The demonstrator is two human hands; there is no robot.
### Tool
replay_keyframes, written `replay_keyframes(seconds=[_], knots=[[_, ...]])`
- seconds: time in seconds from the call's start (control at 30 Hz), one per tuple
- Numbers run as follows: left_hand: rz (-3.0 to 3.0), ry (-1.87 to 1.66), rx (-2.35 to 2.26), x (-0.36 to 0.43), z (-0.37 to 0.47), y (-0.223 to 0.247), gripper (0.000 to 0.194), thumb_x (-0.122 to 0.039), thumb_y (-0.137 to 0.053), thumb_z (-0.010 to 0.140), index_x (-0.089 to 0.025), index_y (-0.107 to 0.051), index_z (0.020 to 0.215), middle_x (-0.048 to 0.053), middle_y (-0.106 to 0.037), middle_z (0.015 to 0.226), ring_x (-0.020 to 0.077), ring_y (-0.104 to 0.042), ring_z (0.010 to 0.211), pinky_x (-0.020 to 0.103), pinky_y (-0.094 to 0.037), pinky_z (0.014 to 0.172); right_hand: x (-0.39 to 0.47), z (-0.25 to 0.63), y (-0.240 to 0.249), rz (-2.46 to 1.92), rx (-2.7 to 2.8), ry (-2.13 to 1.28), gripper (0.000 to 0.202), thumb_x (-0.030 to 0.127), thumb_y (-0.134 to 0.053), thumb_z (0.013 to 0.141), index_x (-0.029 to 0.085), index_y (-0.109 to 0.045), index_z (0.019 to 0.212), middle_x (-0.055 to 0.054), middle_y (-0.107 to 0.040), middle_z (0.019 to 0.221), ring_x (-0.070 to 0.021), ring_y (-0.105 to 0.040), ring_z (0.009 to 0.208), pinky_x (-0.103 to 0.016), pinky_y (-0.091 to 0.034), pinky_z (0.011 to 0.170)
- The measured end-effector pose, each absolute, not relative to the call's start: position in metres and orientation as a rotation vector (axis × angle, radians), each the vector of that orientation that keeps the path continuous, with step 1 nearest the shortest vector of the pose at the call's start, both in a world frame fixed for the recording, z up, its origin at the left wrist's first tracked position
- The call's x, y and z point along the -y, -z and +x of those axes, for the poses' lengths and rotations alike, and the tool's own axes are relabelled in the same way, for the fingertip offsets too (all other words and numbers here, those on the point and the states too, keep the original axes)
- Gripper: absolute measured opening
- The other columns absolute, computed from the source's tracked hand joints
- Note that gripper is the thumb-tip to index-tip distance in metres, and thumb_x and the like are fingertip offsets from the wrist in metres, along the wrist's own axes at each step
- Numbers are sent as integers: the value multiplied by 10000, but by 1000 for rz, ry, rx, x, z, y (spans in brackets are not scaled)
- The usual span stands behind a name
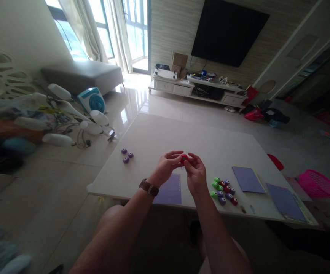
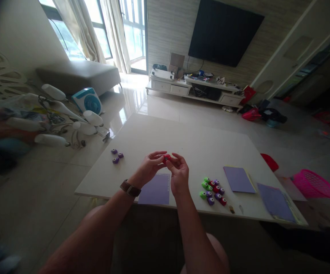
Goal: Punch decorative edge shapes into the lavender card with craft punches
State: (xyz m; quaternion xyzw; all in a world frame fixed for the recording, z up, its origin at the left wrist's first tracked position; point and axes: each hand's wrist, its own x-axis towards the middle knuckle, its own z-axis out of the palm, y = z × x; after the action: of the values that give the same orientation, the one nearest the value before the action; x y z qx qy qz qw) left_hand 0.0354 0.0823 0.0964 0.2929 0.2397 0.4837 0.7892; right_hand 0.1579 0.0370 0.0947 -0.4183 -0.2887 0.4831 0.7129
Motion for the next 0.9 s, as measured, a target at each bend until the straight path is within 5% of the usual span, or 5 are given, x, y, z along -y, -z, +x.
replay_keyframes(seconds=[0.9], knots=[[835, -1038, -593, -85, 33, -88, 431, -389, -980, 674, -144, -855, 1007, 100, -827, 981, 182, -727, 906, 328, -535, 911, -39, 165, -93, -1027, 766, -1019, 371, 272, -930, 633, 231, -799, 978, -42, -820, 946, -201, -713, 891, -372, -576, 849]])
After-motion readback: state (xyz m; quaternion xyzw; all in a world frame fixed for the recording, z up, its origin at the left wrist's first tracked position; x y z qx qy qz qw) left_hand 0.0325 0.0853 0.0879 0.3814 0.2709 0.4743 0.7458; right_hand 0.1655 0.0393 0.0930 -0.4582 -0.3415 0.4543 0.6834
